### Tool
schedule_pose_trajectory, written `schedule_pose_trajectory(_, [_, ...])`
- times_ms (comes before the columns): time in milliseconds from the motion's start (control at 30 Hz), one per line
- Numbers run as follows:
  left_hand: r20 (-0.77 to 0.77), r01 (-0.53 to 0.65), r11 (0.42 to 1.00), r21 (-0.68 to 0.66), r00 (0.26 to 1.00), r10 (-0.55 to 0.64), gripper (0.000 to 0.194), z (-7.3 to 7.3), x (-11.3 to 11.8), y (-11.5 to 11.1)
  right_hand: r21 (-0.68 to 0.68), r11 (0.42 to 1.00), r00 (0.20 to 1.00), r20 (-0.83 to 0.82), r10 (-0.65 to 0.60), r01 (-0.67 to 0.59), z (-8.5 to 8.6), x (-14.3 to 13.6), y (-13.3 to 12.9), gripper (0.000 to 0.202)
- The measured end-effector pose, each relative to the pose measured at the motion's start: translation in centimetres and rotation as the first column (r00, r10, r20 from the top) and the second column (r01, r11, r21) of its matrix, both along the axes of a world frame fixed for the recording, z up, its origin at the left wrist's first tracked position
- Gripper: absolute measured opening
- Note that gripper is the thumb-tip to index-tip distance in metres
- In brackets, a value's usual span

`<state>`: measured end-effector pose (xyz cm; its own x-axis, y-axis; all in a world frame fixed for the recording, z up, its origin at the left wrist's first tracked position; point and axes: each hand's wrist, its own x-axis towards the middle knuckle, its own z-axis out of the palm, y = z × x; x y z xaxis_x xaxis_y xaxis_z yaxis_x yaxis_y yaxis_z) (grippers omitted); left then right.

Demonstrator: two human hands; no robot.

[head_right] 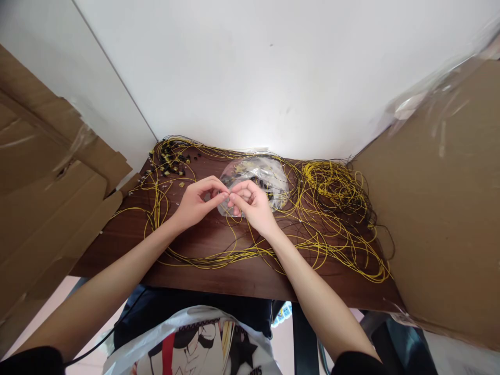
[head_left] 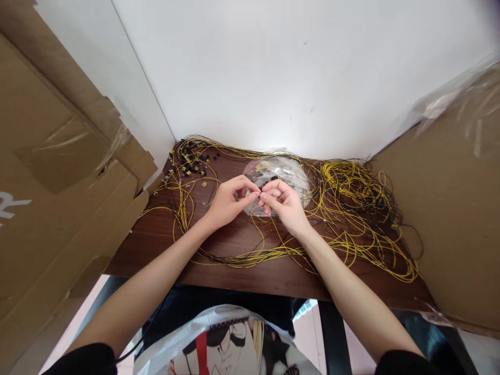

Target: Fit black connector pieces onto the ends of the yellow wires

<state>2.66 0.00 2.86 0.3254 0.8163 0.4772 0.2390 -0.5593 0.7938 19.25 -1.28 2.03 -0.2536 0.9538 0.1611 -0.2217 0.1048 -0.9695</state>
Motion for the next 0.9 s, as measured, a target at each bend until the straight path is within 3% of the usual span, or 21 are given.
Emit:
schedule_pose_trajectory(300, [-0.003, -0.121, 0.991, -0.058, 0.993, 0.121, 0.012, 0.1, 0.3, -0.3, -0.119, 0.993, 1.000, 0.022, -0.008, 0.011, -0.4, -0.2, 0.0, 0.027])
schedule_pose_trajectory(533, [-0.014, -0.160, 0.979, -0.126, 0.987, 0.159, 0.014, -0.4, 0.4, -0.2, -0.168, 0.979, 0.992, 0.077, -0.104, 0.116, -0.4, -0.2, 0.1, 0.025])
schedule_pose_trajectory(600, [-0.028, -0.170, 0.974, -0.152, 0.985, 0.168, 0.016, -0.6, 0.4, 0.0, -0.130, 0.982, 0.987, 0.109, -0.121, 0.135, -0.6, -0.1, 0.1, 0.025])
schedule_pose_trajectory(800, [0.014, -0.124, 0.965, -0.230, 0.991, 0.130, 0.016, -0.9, 0.4, 0.2, 0.162, 0.967, 0.911, 0.335, -0.241, 0.196, -1.1, 0.2, 0.1, 0.018])
schedule_pose_trajectory(900, [0.069, -0.080, 0.960, -0.268, 0.992, 0.102, 0.016, -0.8, 0.4, 0.3, 0.220, 0.953, 0.878, 0.387, -0.283, 0.210, -0.9, 0.2, 0.0, 0.017])
